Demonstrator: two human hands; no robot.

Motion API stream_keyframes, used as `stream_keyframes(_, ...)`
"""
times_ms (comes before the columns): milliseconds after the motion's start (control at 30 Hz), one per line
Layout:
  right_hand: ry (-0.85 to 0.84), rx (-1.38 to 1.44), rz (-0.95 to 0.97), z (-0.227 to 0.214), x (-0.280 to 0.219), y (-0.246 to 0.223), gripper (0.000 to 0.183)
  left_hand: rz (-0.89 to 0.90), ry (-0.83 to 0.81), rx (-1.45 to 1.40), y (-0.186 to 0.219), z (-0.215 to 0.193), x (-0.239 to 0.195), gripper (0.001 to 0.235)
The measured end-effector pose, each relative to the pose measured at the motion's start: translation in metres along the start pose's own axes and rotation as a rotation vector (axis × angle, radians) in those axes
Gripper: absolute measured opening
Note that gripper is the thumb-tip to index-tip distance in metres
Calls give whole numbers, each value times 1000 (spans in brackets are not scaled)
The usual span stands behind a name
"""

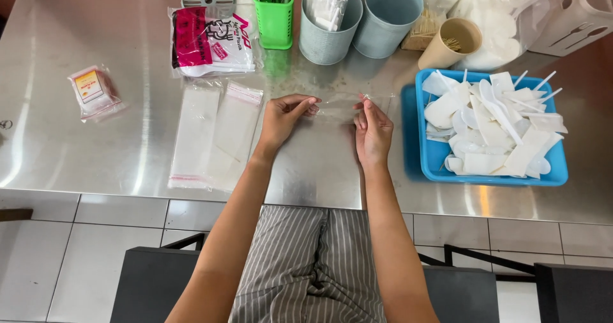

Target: The person places a folded paper napkin, a plastic spoon, and a toothpick into a transparent plastic sleeve by hand.

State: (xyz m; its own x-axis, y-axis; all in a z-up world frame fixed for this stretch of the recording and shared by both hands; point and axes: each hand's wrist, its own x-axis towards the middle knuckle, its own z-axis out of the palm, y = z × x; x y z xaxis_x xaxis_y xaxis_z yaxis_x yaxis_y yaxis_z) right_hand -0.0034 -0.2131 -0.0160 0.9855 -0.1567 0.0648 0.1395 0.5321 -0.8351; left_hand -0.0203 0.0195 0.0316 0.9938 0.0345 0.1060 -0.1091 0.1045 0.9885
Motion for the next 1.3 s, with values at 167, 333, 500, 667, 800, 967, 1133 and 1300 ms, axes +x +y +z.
stream_keyframes(167,4,12,-1,8,-5,-9,24,-38,30,2,2,2,-1,14)
stream_keyframes(333,21,8,-16,8,-5,-5,20,-50,48,-18,-14,-1,3,16)
stream_keyframes(500,76,22,-6,11,-6,-6,21,-10,122,19,-16,-3,2,17)
stream_keyframes(667,122,148,0,4,-2,-9,22,-2,178,-52,0,-1,1,17)
stream_keyframes(800,131,155,-5,13,-6,-15,22,62,209,-36,3,-1,-1,12)
stream_keyframes(967,72,87,12,7,-4,-10,26,78,265,-60,-15,-6,4,14)
stream_keyframes(1133,-20,47,36,-9,-4,-7,31,72,337,-139,-11,-3,3,15)
stream_keyframes(1300,-73,-26,-59,-8,-6,-14,24,113,345,-54,-14,-2,5,29)
